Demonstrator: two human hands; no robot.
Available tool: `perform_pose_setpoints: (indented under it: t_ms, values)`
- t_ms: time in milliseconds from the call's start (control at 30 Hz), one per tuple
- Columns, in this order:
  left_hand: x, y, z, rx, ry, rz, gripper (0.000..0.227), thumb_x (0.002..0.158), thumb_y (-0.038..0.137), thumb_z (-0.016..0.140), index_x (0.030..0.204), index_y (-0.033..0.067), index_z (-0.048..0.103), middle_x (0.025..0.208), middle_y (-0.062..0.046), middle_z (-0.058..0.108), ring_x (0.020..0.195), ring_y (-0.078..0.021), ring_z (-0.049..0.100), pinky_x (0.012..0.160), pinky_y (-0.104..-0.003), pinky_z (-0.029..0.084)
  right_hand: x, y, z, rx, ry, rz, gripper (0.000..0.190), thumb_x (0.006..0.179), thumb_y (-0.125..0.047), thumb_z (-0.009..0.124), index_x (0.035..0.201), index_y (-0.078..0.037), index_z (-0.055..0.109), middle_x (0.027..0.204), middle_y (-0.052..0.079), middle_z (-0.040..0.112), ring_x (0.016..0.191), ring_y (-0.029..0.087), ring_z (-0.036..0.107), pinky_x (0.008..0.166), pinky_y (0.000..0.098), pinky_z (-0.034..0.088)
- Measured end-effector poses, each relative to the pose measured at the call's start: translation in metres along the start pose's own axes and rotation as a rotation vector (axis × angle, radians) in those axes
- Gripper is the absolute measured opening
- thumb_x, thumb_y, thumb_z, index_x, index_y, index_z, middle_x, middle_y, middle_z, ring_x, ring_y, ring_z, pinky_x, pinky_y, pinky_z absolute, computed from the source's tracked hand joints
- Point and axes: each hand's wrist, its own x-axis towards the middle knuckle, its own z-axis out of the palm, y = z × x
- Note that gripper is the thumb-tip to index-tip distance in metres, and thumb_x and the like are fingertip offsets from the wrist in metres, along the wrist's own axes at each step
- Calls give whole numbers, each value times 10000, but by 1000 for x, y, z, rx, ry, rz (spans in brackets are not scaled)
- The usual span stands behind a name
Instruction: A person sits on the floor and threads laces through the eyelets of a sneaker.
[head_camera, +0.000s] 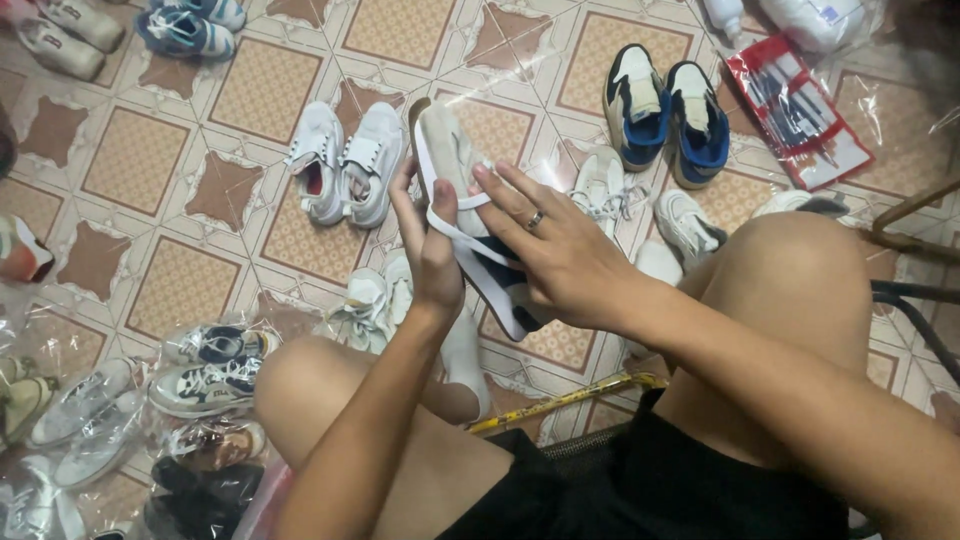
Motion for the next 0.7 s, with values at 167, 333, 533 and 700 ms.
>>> perform_pose_setpoints:
  t_ms: [167, 333, 533, 700]
  values:
    - [4, 7, 7, -39, -43, -96, 795, 1004, 622, 588, 1578, 157, 292, 1382, -296, 520, 1246, -337, 572, 1091, -482, 462, -6, 10, 6, -3, 52, 27, 604, 878, 86, 431, 1474, 54, 517, 1625, 270, 399, 1467, 459, 437, 1095, 503, 461]
    - [9, 12, -7, -82, -276, -116, 827, 979, 499, 573, 1586, 96, 183, 1431, -308, 496, 1214, -350, 575, 989, -387, 465, -9, 34, -21, -24, 88, 110, 825, 980, 114, 572, 1681, -20, 157, 1765, 176, 161, 1629, 370, 386, 1324, 388, 513]
    - [14, 22, -17, -2, -289, -147, 808, 956, 448, 595, 1558, 53, 229, 1272, -294, 601, 1044, -295, 647, 889, -333, 498, -30, 78, -62, -218, 237, 167, 834, 1000, 286, 469, 1702, -23, 143, 1753, 272, 235, 1360, 402, 574, 1020, 353, 552]
    - [23, 44, -26, -74, -181, -226, 716, 947, 449, 512, 1497, 24, 343, 1253, -216, 589, 1088, -315, 636, 961, -404, 503, -50, 84, -119, -445, 423, 111, 588, 1121, 284, 634, 1628, 109, 392, 1127, 301, 700, 845, 375, 611, 700, 478, 503]
